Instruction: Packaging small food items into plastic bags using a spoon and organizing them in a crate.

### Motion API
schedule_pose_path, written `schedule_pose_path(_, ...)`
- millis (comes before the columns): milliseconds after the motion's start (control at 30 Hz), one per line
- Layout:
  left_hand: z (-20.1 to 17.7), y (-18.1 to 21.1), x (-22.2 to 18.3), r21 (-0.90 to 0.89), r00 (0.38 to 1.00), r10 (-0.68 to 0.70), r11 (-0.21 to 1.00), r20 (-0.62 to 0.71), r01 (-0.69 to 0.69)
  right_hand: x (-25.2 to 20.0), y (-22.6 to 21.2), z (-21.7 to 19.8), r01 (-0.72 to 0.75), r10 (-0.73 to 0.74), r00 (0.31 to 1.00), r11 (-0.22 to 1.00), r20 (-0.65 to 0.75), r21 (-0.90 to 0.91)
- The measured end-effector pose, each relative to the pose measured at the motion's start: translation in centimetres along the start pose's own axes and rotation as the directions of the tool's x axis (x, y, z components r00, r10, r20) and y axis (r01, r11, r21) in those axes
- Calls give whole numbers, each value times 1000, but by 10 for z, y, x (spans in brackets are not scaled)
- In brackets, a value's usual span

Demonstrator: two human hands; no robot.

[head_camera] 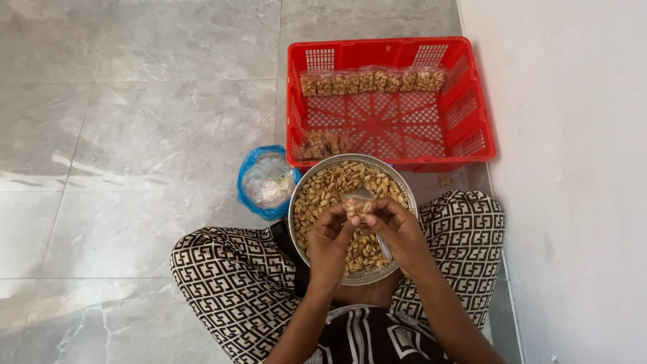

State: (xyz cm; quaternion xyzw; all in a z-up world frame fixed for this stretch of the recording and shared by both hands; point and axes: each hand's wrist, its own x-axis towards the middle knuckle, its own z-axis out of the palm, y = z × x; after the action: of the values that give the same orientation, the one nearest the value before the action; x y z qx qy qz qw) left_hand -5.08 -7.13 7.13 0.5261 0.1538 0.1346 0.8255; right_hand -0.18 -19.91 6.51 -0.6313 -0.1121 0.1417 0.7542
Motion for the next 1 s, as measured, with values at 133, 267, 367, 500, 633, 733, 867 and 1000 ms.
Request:
schedule_pose_path(133, 1, 7, -4, 27, 1000, 11, 1000, -7, -10, 1, 6, 0, 18, -18, 1000, 1000, -10, -26)
schedule_pose_path(267, -2, -7, -4, 5, 999, 29, 1000, -13, -29, 1, 8, 4, 9, -9, 999, 1000, -47, 2)
schedule_pose_path(367, -2, -14, -4, 52, 994, 95, 994, -62, -92, -2, 7, 9, 19, -22, 997, 999, -69, -38)
schedule_pose_path(500, -6, -30, -3, 229, 970, 230, 951, -78, -207, -8, -10, 18, 42, -46, 998, 994, -35, -100)
schedule_pose_path(633, 11, -18, -13, 264, 969, 245, 935, 8, -239, -6, -38, 26, 83, -84, 996, 992, -12, -92)
schedule_pose_path(733, 11, -13, -13, 302, 964, 265, 916, 34, -263, -6, -38, 21, 81, -91, 994, 985, -56, -151)
schedule_pose_path(867, 7, -2, -7, 323, 967, 253, 914, 19, -245, -6, -35, 17, 91, -110, 990, 974, -84, -205)
schedule_pose_path(1000, 1, -11, -4, 285, 984, 176, 942, 38, -179, -5, -24, 12, 81, -97, 992, 981, -83, -175)
